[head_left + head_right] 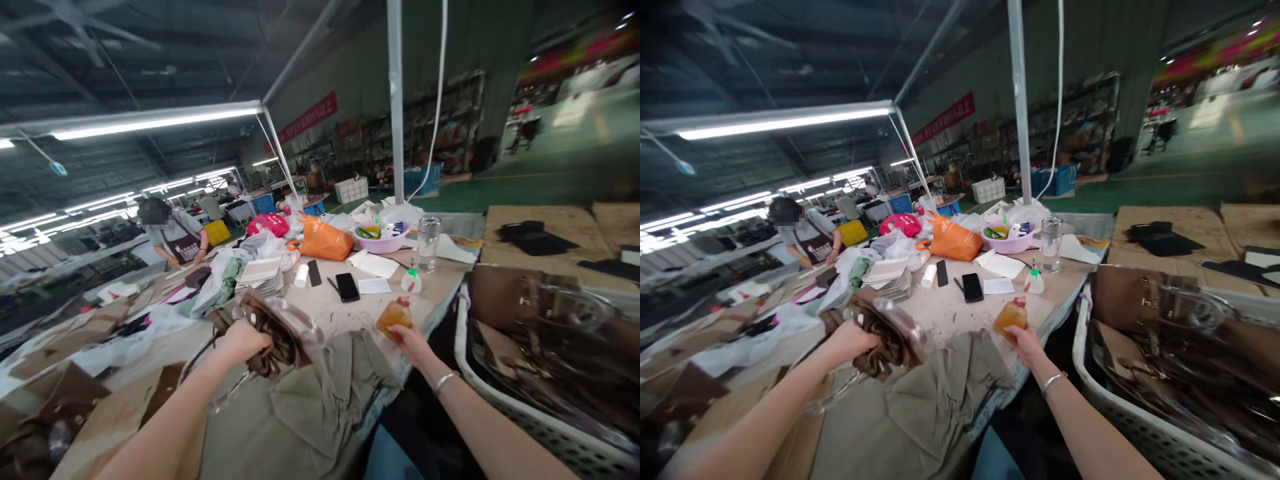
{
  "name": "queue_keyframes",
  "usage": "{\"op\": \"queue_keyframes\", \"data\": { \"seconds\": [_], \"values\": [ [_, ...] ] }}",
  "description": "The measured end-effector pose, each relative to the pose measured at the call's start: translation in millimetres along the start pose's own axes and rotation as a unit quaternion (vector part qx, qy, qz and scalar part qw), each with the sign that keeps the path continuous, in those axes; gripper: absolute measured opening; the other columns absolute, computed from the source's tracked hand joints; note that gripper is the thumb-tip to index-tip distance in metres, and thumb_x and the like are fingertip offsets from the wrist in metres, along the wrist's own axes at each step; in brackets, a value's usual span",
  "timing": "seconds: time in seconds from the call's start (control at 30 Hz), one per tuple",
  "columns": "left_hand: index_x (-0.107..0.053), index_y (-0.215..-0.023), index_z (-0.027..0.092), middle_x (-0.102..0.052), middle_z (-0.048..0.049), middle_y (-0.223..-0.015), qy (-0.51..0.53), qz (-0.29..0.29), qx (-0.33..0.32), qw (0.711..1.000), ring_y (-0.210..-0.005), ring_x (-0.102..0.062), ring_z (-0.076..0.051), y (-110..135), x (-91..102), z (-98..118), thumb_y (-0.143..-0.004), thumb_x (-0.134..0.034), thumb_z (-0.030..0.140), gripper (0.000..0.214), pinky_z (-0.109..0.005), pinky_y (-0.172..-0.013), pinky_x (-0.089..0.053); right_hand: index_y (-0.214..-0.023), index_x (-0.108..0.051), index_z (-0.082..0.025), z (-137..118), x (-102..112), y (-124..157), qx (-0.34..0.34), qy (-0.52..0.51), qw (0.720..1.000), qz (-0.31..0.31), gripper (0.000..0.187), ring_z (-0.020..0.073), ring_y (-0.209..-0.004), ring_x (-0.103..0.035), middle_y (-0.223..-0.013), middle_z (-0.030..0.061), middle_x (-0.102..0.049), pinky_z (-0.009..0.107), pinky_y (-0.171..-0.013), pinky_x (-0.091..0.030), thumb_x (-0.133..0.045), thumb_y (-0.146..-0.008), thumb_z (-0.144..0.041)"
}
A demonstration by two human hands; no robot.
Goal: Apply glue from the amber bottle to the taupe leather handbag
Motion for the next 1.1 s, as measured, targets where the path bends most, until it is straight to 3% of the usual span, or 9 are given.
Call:
{"op": "queue_keyframes", "data": {
  "seconds": [0.1,0.23,0.43,0.53,0.67,0.77,0.83,1.0,1.1],
  "values": [
    [-0.054,-0.048,0.021,-0.068,-0.0136,-0.07,-0.201,0.028,-0.051,0.978,-0.09,-0.064,-0.035,6,-15.0,3,-0.058,-0.058,0.019,0.011,-0.041,-0.077,-0.047,-0.067,-0.06,-0.02,10,3,-7,0.031,0.109,0.993,0.018,0.029,0.0234,-0.07,-0.06,-0.062,-0.0002,-0.06,0.038,-0.068,-0.05,-0.076,-0.046,-0.028],
    [-0.065,-0.066,0.018,-0.069,-0.0203,-0.074,-0.442,0.002,-0.125,0.888,-0.074,-0.066,-0.036,16,-50.7,-1,-0.067,-0.046,0.018,0.019,-0.045,-0.066,-0.049,-0.065,-0.06,-0.022,18,9,-9,0.067,0.227,0.972,0.012,0.028,0.0251,-0.079,-0.056,-0.061,-0.0002,-0.055,0.04,-0.08,-0.044,-0.077,-0.044,-0.029],
    [-0.064,-0.058,0.015,-0.067,-0.0238,-0.069,-0.428,-0.015,-0.139,0.893,-0.073,-0.066,-0.04,37,-63.9,12,-0.061,-0.054,0.016,0.01,-0.048,-0.067,-0.05,-0.111,-0.055,-0.015,10,15,13,0.12,0.307,0.944,0.006,0.077,0.037,-0.112,-0.044,-0.108,0.015,-0.056,0.05,-0.098,-0.03,-0.079,-0.045,-0.046],
    [-0.063,-0.057,0.017,-0.066,-0.022,-0.067,-0.422,-0.011,-0.142,0.895,-0.073,-0.066,-0.038,51,-63.7,19,-0.061,-0.056,0.017,0.008,-0.046,-0.069,-0.051,-0.115,-0.053,-0.015,-5,13,58,0.151,0.301,0.941,0.019,0.072,0.0334,-0.101,-0.05,-0.105,0.014,-0.057,0.051,-0.093,-0.037,-0.073,-0.056,-0.051],
    [-0.066,-0.069,0.016,-0.067,-0.0211,-0.07,-0.427,-0.018,-0.171,0.888,-0.073,-0.066,-0.037,72,-85.1,19,-0.064,-0.054,0.015,0.013,-0.044,-0.067,-0.051,-0.1,-0.059,-0.02,-37,-14,156,-0.007,0.116,0.971,-0.208,0.036,0.0186,-0.066,-0.056,-0.077,0.0029,-0.059,0.031,-0.061,-0.047,-0.061,-0.074,-0.047],
    [-0.068,-0.082,0.014,-0.068,-0.022,-0.074,-0.434,-0.038,-0.196,0.879,-0.074,-0.066,-0.037,88,-112.1,17,-0.066,-0.052,0.014,0.022,-0.044,-0.065,-0.051,-0.096,-0.059,-0.021,-65,-42,223,-0.15,-0.004,0.908,-0.391,0.034,0.0145,-0.059,-0.058,-0.074,0.0003,-0.059,0.024,-0.05,-0.044,-0.059,-0.076,-0.048],
    [-0.067,-0.085,0.011,-0.067,-0.023,-0.075,-0.445,-0.051,-0.201,0.871,-0.074,-0.066,-0.038,98,-126.4,18,-0.067,-0.051,0.014,0.024,-0.046,-0.064,-0.051,-0.091,-0.059,-0.019,-81,-51,246,-0.181,0.003,0.878,-0.444,0.032,0.0154,-0.065,-0.06,-0.077,0.0015,-0.06,0.023,-0.054,-0.045,-0.057,-0.077,-0.048],
    [-0.066,-0.087,0.009,-0.068,-0.0208,-0.08,-0.497,-0.073,-0.211,0.838,-0.082,-0.066,-0.035,116,-140.9,23,-0.068,-0.051,0.014,0.025,-0.046,-0.071,-0.051,-0.092,-0.057,-0.018,-106,-33,253,-0.017,0.293,0.899,-0.324,0.025,0.014,-0.06,-0.055,-0.076,0.0017,-0.06,0.025,-0.056,-0.04,-0.063,-0.073,-0.034],
    [-0.066,-0.088,0.01,-0.069,-0.0174,-0.083,-0.519,-0.089,-0.231,0.818,-0.082,-0.066,-0.032,122,-149.5,25,-0.07,-0.051,0.017,0.025,-0.042,-0.07,-0.052,-0.105,-0.051,-0.02,-108,-25,259,-0.021,0.278,0.916,-0.288,0.032,0.0132,-0.061,-0.054,-0.078,0.0007,-0.059,0.026,-0.057,-0.04,-0.059,-0.077,-0.033]
  ]
}}
Point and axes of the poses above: each hand's wrist, its own y-axis away from the middle knuckle, its own x-axis out of the back of the hand, z = x × y, the point moved 2 cm from there along -y, towards the middle knuckle
